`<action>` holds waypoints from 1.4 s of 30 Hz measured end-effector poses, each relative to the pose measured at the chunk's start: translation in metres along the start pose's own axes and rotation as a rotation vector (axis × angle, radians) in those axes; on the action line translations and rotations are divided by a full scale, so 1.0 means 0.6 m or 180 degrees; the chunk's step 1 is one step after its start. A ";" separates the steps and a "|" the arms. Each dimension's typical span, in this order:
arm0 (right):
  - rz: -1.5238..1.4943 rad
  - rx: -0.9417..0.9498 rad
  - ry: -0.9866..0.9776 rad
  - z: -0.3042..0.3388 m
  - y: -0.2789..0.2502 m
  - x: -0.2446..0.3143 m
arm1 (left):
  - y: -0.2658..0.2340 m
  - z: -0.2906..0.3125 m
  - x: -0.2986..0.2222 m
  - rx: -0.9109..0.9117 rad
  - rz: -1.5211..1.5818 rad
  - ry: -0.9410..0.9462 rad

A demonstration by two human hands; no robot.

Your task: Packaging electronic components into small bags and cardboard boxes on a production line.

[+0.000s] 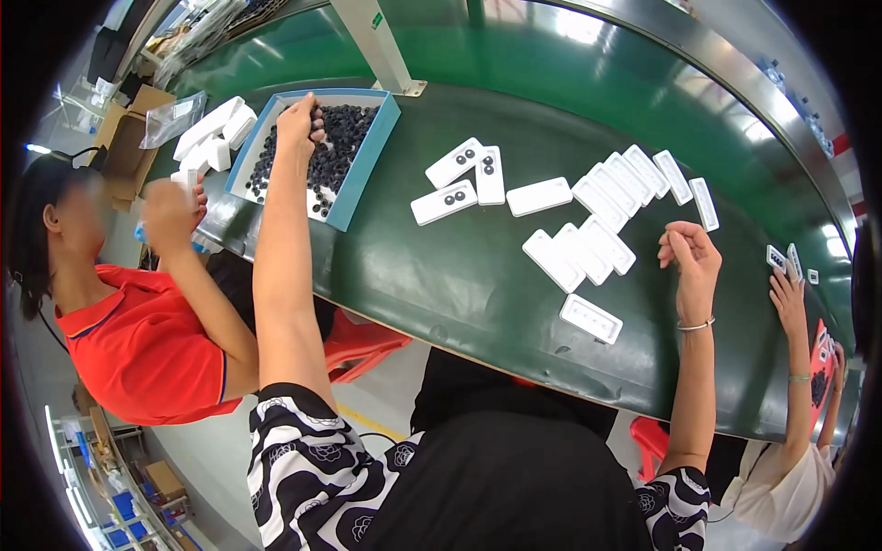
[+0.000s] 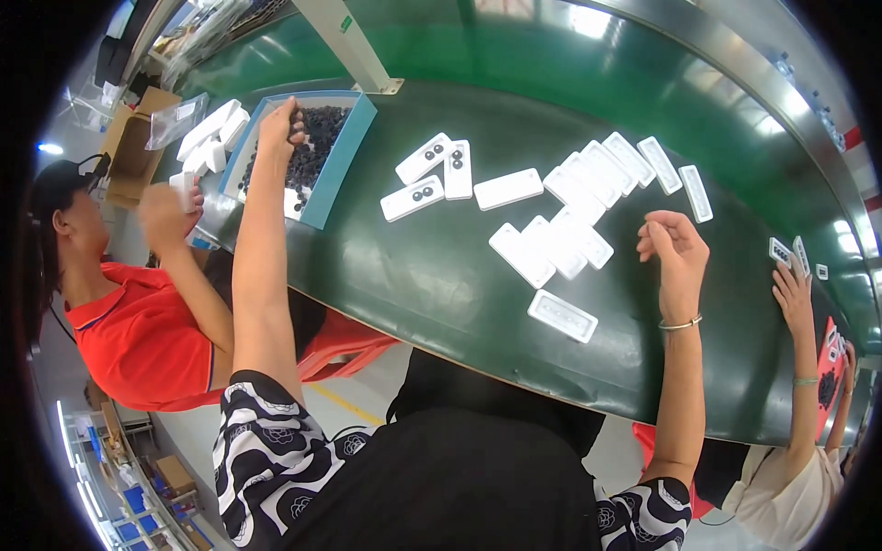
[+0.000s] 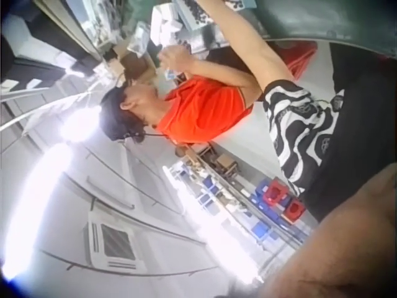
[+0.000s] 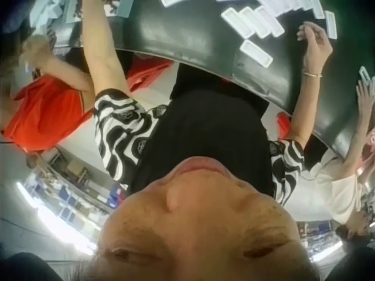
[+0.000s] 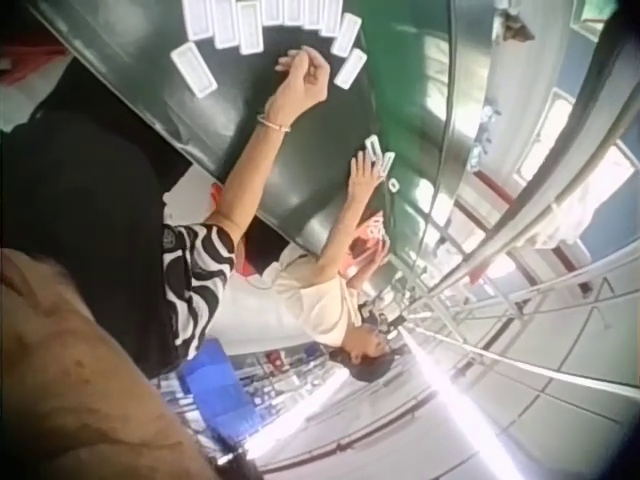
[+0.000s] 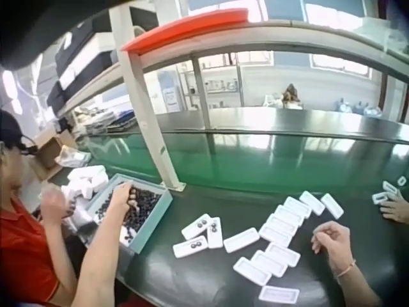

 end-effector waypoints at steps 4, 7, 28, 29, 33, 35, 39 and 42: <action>-0.0341 -0.0183 0.0140 0.003 -0.015 -0.026 | -0.033 -0.030 0.015 0.0589 0.2312 -0.1402; -0.0452 -0.0227 0.0158 -0.001 -0.017 -0.031 | -0.053 -0.029 0.026 0.0211 0.3182 -0.1518; -0.0186 -0.0064 0.0016 0.000 -0.004 -0.035 | -0.064 0.030 -0.044 -0.0675 -0.0392 0.0674; -0.0086 -0.0202 0.0053 0.009 -0.026 -0.044 | -0.002 0.082 -0.044 -0.1038 -0.0670 0.0699; -0.0079 -0.0047 -0.0050 -0.004 -0.006 -0.036 | -0.090 0.048 -0.093 -0.1045 -0.0612 0.1216; -0.0204 -0.0106 -0.0026 0.001 -0.011 -0.029 | -0.073 0.054 -0.099 -0.0772 -0.0340 0.1388; 0.0457 -0.0128 -0.0701 0.029 -0.028 0.028 | 0.070 0.182 -0.128 -0.0045 0.0078 0.1450; 0.0410 0.0373 -0.0284 0.065 0.011 0.045 | 0.157 0.297 -0.117 0.0626 0.0208 0.1233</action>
Point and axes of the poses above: each hand's wrist, its own z-axis away from the middle knuckle, its own y-axis out of the palm, x = y × z, the point moved 9 cm from there along -z, towards the middle knuckle, and after that the axes turned 3 degrees about z, right-handed, at the moved point
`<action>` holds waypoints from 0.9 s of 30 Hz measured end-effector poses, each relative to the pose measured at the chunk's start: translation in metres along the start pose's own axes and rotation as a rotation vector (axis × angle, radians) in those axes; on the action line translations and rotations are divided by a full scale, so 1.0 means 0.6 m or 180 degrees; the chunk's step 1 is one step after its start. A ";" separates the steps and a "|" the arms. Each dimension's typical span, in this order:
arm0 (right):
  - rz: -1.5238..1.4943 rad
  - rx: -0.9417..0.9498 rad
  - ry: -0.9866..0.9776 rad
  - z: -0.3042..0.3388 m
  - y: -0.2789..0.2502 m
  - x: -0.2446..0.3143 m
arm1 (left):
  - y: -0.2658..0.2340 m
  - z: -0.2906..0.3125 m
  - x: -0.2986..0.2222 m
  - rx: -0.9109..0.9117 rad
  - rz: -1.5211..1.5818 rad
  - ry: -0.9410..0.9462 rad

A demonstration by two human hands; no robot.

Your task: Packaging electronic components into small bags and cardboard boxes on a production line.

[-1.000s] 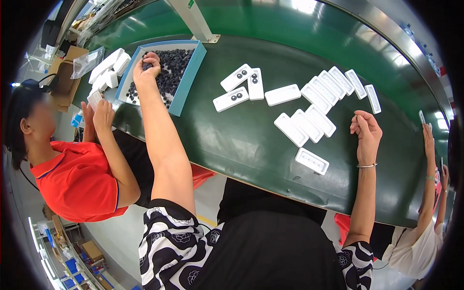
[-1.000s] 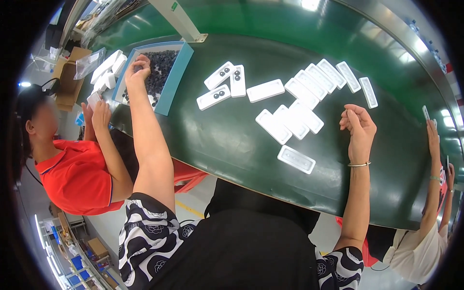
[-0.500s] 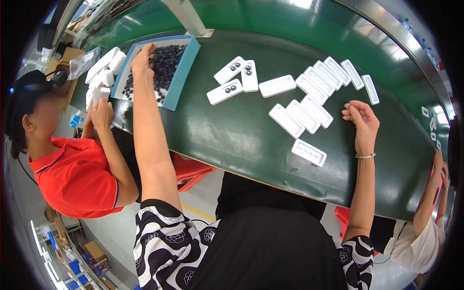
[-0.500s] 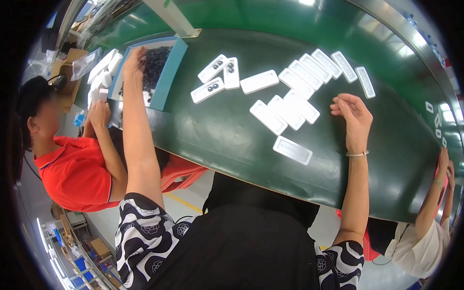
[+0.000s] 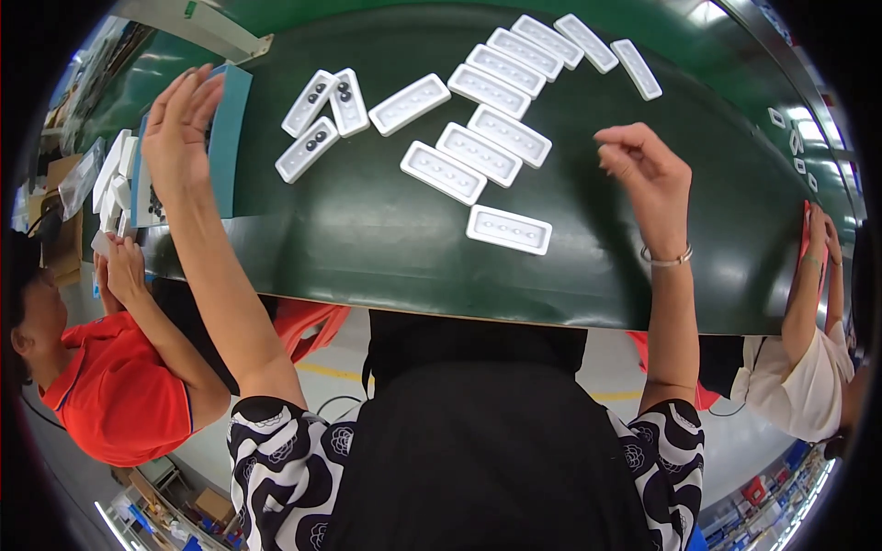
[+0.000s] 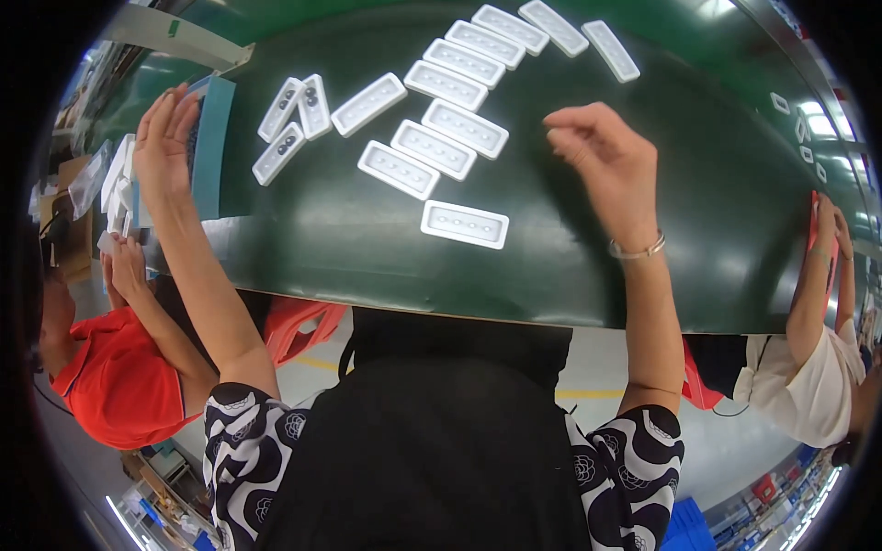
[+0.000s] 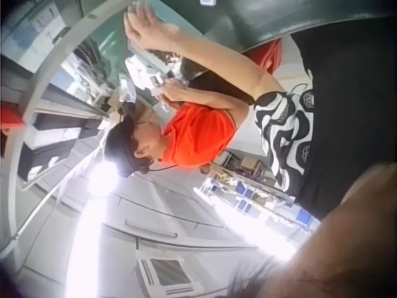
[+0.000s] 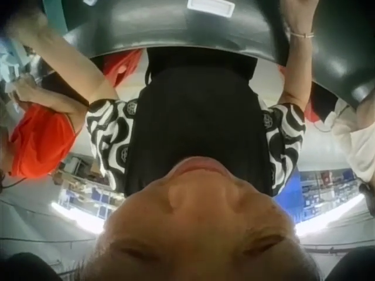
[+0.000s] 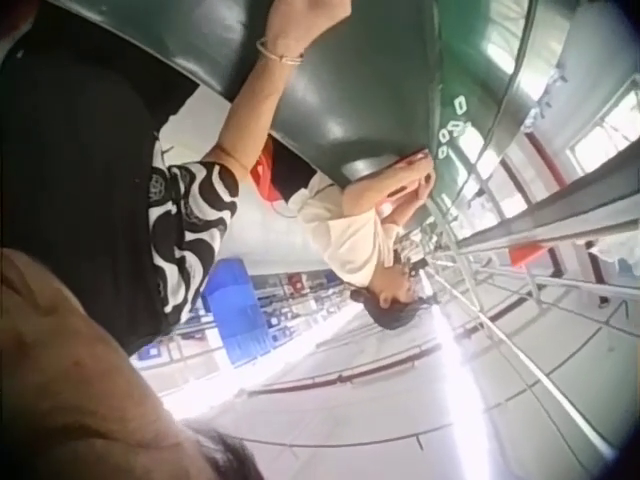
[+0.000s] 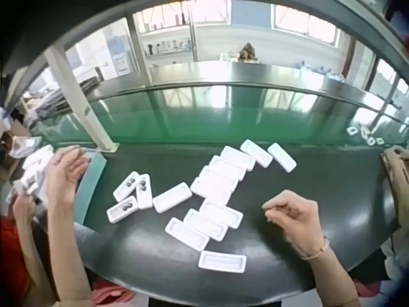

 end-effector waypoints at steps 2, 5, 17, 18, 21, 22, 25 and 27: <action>0.0368 0.0269 -0.0041 0.037 0.020 0.015 | 0.083 0.055 0.053 0.0559 0.0213 -0.0434; 0.0807 0.0559 -0.0472 0.075 0.067 0.046 | 0.155 0.159 0.110 0.0847 0.0179 -0.1091; 0.1820 0.0435 -0.1212 0.115 0.126 0.057 | 0.239 0.346 0.161 0.1542 -0.0106 -0.1629; 0.1836 0.0442 -0.1216 0.114 0.129 0.058 | 0.243 0.355 0.159 0.1603 -0.0310 -0.1562; 0.1768 0.0485 -0.1079 0.110 0.133 0.052 | 0.245 0.367 0.160 0.1672 -0.0389 -0.1362; 0.1690 0.0491 -0.1050 0.108 0.131 0.053 | 0.246 0.369 0.160 0.1708 -0.0376 -0.1343; 0.1633 0.0547 -0.0968 0.110 0.127 0.048 | 0.243 0.372 0.161 0.1697 -0.0333 -0.1436; 0.1647 0.0587 -0.0912 0.110 0.126 0.044 | 0.242 0.372 0.159 0.1659 -0.0312 -0.1548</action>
Point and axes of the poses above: each hand's wrist, its own z-axis away from the middle knuckle, its own y-axis out of the palm, x = y × z, the point moved 9 cm from there along -z, towards the middle knuckle, and after that the axes turned 3 degrees about z, right-handed, at the moved point
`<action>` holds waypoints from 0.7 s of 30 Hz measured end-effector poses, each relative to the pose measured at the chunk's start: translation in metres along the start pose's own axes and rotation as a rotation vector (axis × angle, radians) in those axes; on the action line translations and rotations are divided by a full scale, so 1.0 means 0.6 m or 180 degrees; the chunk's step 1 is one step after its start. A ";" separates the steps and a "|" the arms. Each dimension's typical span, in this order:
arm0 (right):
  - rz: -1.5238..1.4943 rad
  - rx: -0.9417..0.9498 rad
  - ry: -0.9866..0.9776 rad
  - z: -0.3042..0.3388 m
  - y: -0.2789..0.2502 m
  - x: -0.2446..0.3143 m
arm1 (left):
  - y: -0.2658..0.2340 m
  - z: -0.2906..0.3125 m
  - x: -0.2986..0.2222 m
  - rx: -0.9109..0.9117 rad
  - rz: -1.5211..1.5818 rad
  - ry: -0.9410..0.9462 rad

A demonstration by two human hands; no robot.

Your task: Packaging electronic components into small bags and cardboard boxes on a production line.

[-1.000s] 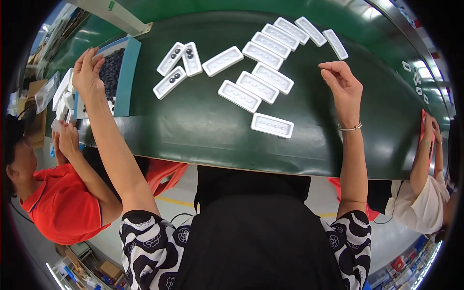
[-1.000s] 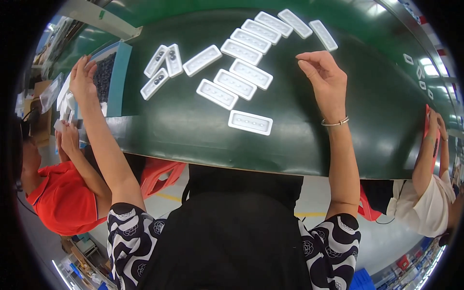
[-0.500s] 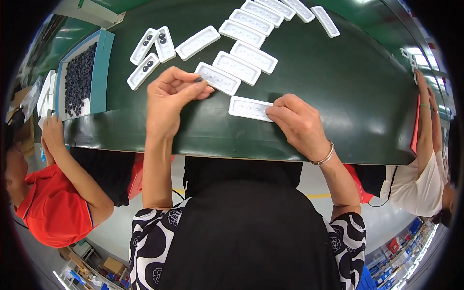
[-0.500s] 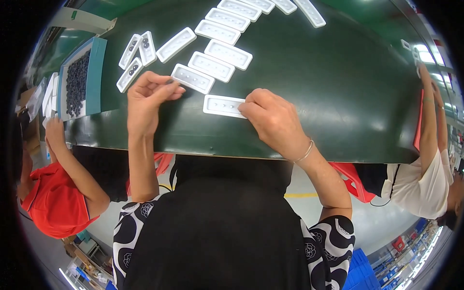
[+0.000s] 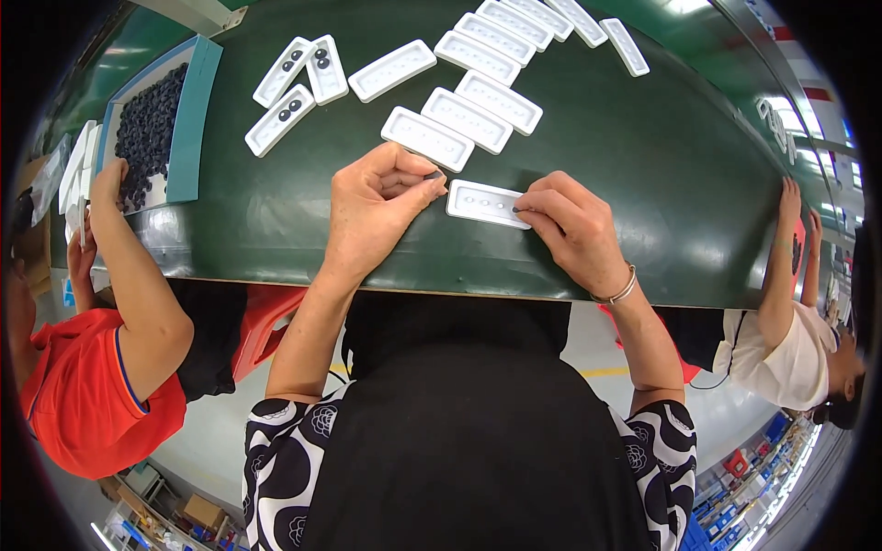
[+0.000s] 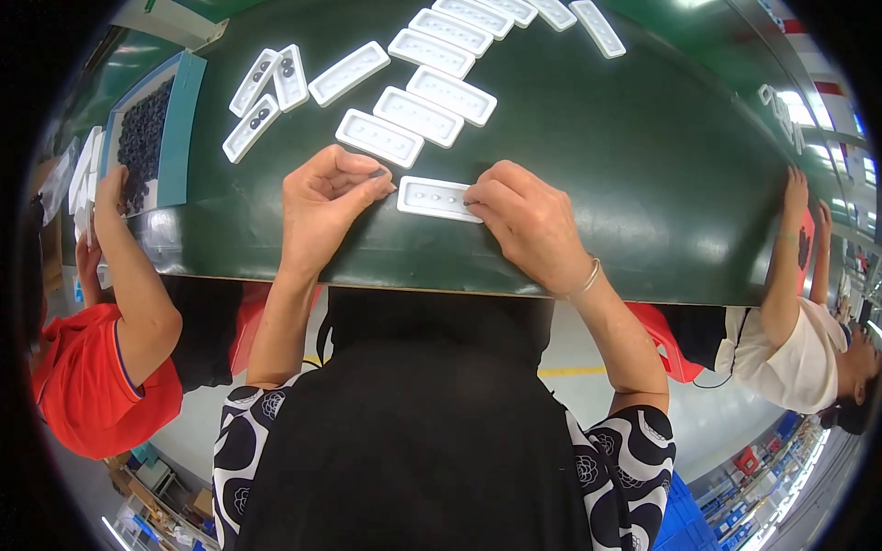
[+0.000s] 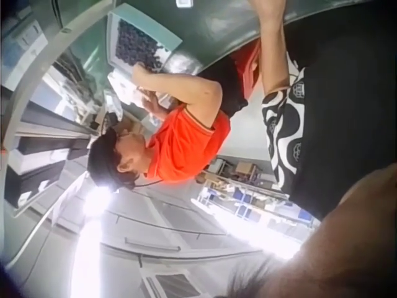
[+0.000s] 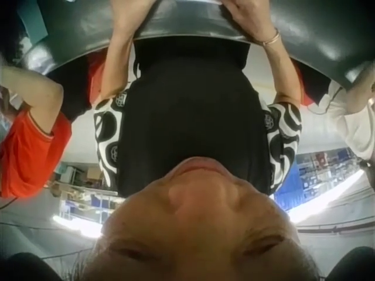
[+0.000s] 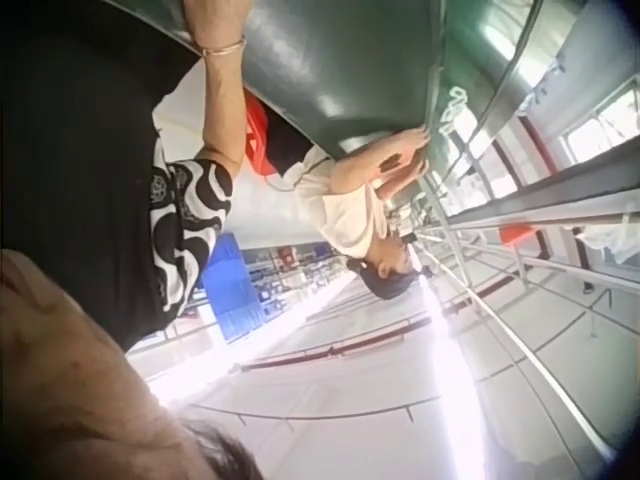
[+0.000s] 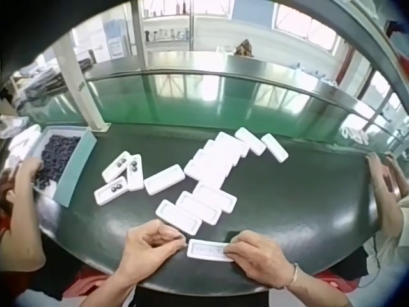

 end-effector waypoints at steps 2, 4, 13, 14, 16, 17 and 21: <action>-0.0038 0.0032 -0.0098 -0.001 -0.001 0.005 | -0.001 0.000 -0.002 -0.0049 -0.0122 -0.0108; -0.0044 0.0026 -0.0112 -0.003 0.001 0.004 | -0.001 -0.002 -0.003 -0.0074 -0.0078 -0.0041; -0.0111 -0.0046 -0.0138 -0.003 0.008 -0.003 | 0.001 -0.005 -0.002 0.0008 0.0126 0.0009; -0.0050 -0.0025 -0.0148 -0.005 0.010 -0.002 | 0.001 -0.004 0.001 -0.0047 0.0037 -0.0096; -0.0052 -0.0016 -0.0142 -0.009 0.010 -0.001 | 0.003 -0.005 -0.001 -0.0096 0.0068 -0.0087; -0.0047 -0.0012 -0.0144 -0.011 0.010 -0.001 | 0.002 -0.006 -0.002 -0.0143 0.0101 -0.0066; -0.0093 -0.0013 -0.0124 -0.014 0.014 -0.006 | 0.001 -0.010 -0.001 -0.0070 0.0387 0.0149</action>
Point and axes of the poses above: each hand's wrist, its own z-axis away from the middle knuckle, its own y-axis out of the palm, x = y × z, the point moved 9 cm from there along -z, towards the middle knuckle, and after that the axes turned 3 degrees about z, right-handed, at the moved point
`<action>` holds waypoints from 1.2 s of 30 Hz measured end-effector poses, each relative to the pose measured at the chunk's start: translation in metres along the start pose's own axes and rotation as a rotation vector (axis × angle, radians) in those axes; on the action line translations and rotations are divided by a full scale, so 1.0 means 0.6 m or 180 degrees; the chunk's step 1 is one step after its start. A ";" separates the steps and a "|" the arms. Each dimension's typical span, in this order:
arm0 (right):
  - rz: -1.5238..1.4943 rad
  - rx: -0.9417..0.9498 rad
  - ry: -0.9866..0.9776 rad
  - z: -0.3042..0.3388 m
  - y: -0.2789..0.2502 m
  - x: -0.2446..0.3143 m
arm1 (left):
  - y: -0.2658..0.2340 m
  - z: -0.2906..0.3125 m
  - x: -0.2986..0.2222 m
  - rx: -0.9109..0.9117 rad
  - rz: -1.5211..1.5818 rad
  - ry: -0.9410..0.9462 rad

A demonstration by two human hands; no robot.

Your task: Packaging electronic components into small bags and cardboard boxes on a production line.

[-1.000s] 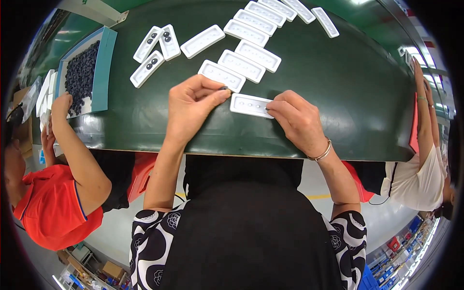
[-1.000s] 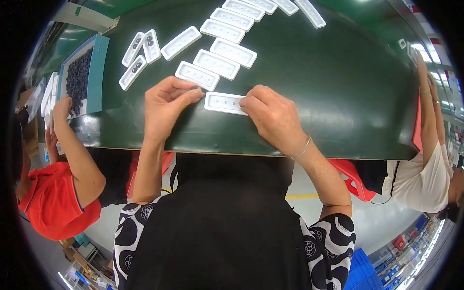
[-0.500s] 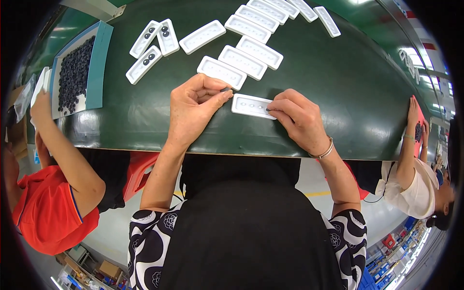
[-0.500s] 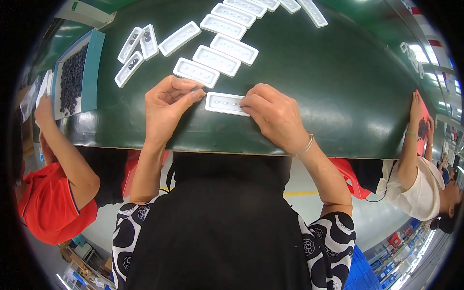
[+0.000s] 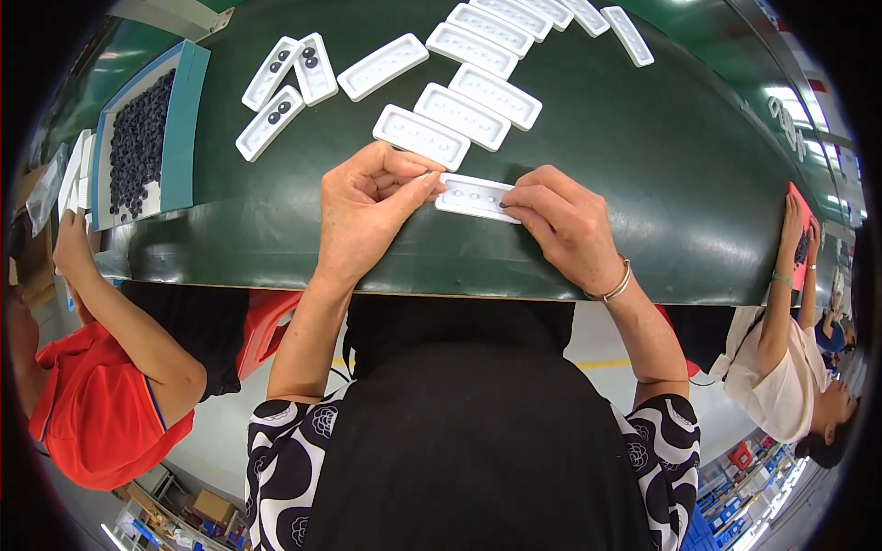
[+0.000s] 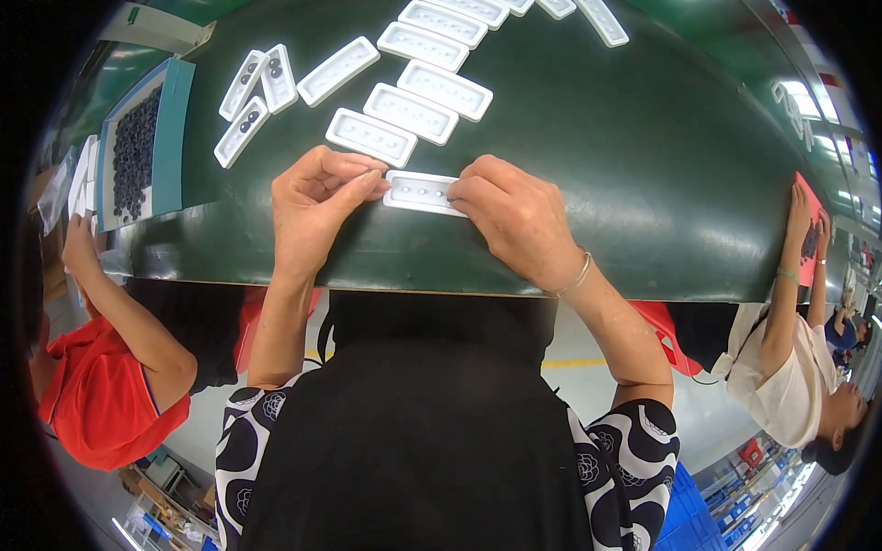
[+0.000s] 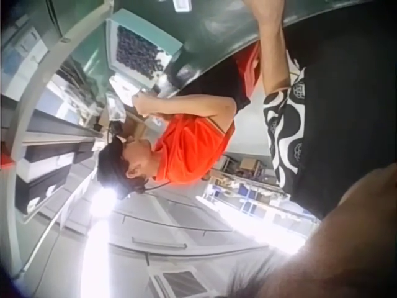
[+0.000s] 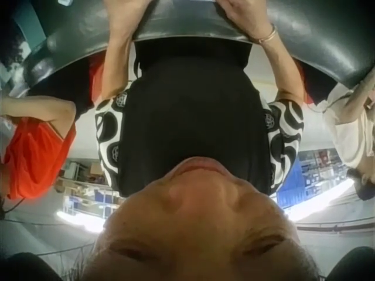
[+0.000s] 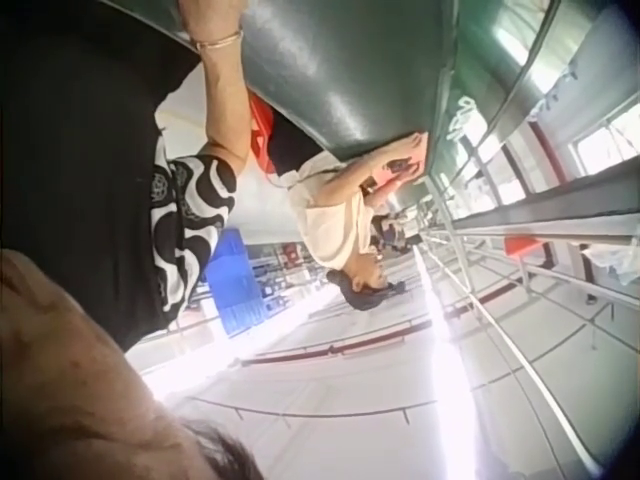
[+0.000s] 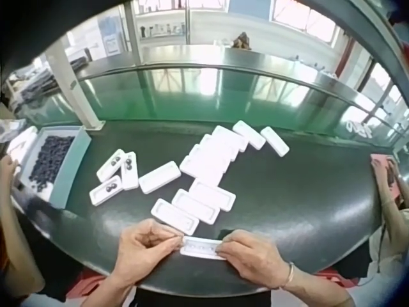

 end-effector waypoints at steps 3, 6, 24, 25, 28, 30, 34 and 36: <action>0.0007 -0.0013 -0.0008 0.001 0.004 -0.001 | 0.003 0.002 0.004 0.0007 -0.0284 -0.0221; 0.0049 0.0082 0.0155 -0.002 0.000 -0.002 | 0.008 0.002 0.001 0.0012 -0.0339 -0.0337; -0.0431 0.0893 0.0447 -0.009 0.014 -0.014 | 0.009 0.003 -0.002 0.0242 -0.0653 -0.0317; -0.0189 0.0877 0.0360 -0.010 0.014 -0.008 | 0.011 0.005 -0.004 0.0284 -0.0654 -0.0289; 0.0164 0.0861 0.0259 -0.014 0.014 0.009 | 0.013 0.011 -0.007 0.0304 -0.0719 -0.0266; 0.0291 0.0844 0.0243 -0.014 0.013 0.011 | 0.018 0.014 -0.010 0.0295 -0.0784 -0.0251; 0.0006 0.0605 0.0393 0.001 0.013 -0.011 | 0.049 0.021 -0.039 0.0330 -0.1415 0.0096; -0.0230 0.0402 0.0462 0.006 0.007 -0.020 | 0.076 0.024 -0.059 0.0386 -0.1985 0.0761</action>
Point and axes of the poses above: each hand's wrist, its own z-axis away from the middle knuckle, its own y-axis out of the palm, x = y × z, the point moved 9 cm from there along -z, towards the middle knuckle, and after that the axes turned 3 degrees about z, right-handed, at the moved point
